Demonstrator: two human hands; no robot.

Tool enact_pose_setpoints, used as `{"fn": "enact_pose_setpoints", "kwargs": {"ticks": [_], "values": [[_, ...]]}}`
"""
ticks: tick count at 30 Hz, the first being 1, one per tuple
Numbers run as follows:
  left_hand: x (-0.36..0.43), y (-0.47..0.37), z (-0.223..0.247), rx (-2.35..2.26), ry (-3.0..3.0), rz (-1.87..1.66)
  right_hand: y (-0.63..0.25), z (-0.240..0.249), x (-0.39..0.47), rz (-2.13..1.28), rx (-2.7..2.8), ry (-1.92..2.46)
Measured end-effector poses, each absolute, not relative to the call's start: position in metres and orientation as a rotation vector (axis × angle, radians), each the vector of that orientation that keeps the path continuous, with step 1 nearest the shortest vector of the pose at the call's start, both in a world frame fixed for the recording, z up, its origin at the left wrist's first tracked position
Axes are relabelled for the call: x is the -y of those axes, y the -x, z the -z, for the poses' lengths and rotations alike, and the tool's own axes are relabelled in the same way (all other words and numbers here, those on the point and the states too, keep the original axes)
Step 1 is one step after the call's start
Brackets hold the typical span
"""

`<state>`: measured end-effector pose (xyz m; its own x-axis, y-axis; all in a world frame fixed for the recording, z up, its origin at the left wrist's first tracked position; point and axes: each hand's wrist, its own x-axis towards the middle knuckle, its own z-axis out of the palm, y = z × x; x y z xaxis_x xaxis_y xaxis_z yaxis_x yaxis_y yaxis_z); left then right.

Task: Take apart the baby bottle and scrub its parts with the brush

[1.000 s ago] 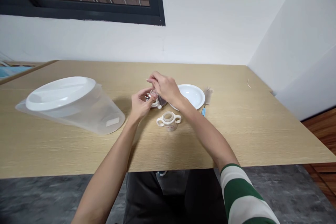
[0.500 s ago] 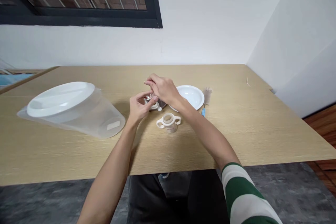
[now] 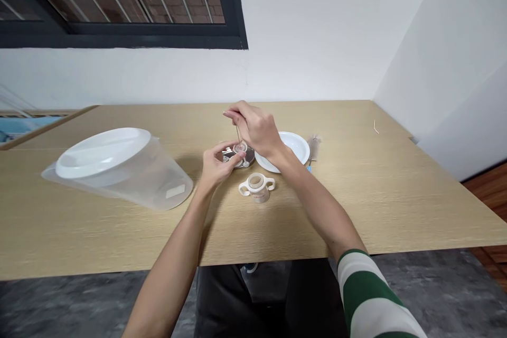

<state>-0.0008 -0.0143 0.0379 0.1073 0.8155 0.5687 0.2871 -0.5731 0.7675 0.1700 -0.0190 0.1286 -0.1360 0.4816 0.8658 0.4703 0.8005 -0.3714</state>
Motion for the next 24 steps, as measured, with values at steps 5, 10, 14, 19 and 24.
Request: {"fn": "enact_pose_setpoints", "kwargs": {"ticks": [5,10,14,19,24], "values": [[0.014,0.001,-0.039,-1.07,-1.953,-1.501,-0.176,-0.13,0.02,-0.044,1.705,0.78],[0.017,0.002,-0.044,-1.129,-2.034,-1.501,-0.175,-0.129,0.024,-0.032,1.688,0.779],[0.019,0.002,-0.046,-1.131,-2.041,-1.492,-0.176,-0.133,0.028,0.029,1.676,0.719],[0.019,0.002,-0.045,-1.143,-2.037,-1.454,-0.185,-0.139,0.029,0.067,1.563,0.638],[0.014,0.004,-0.04,-1.158,-2.037,-1.448,-0.195,-0.149,0.03,0.105,1.427,0.622]]}}
